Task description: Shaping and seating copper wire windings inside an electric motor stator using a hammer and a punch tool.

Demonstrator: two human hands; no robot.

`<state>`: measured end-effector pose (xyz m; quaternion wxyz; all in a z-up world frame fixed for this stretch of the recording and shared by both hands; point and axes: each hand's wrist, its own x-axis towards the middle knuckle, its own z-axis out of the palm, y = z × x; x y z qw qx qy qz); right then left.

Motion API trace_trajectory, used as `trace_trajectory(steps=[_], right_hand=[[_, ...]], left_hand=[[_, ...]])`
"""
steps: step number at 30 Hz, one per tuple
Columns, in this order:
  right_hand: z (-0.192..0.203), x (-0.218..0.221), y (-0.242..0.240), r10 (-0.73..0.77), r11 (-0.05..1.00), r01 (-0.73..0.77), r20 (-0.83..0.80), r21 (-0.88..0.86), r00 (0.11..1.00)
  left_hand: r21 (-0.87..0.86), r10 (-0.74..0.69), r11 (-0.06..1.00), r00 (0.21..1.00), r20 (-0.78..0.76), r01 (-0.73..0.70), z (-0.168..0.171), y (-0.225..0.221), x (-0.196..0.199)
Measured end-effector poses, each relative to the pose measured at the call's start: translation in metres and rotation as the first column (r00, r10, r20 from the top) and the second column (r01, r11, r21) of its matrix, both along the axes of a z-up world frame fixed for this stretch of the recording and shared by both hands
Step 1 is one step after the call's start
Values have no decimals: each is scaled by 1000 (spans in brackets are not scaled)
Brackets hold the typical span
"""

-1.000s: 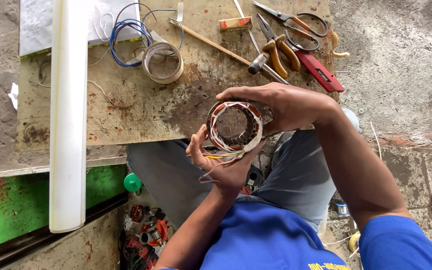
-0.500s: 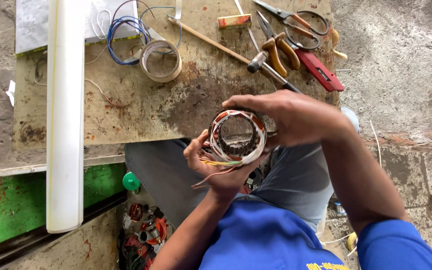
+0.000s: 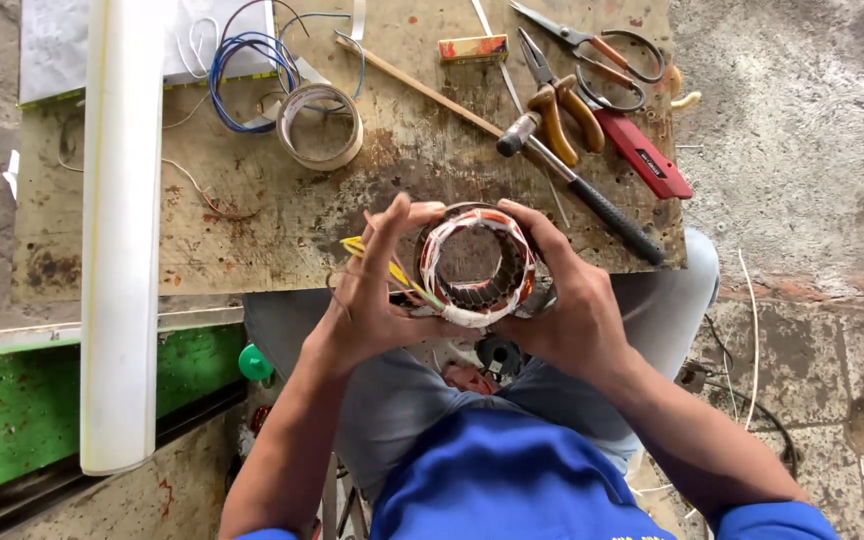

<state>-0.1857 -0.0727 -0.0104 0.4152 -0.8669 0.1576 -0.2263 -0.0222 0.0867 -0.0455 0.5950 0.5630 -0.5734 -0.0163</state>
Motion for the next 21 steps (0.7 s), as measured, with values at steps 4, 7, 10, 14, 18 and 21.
trace_trajectory(steps=[4,7,10,14,18,21], right_hand=[[19,7,-8,64,995,-68,60,68,996],[35,10,-21,151,983,-161,106,86,983],[40,10,-35,259,966,-260,43,17,965],[43,16,-55,390,913,-381,36,-148,920],[38,24,-62,453,882,-443,29,-161,891],[41,30,-59,486,873,-478,73,-100,871]], left_hand=[[16,23,1000,929,-368,-19,29,-16,-13],[244,193,969,706,-682,-29,65,-19,-23],[268,251,963,365,-897,-4,49,-23,-22],[24,25,999,-38,-999,48,46,-25,-22],[-121,-112,991,-135,-984,63,50,-20,-40],[-255,-238,966,-246,-940,38,60,-25,-53]])
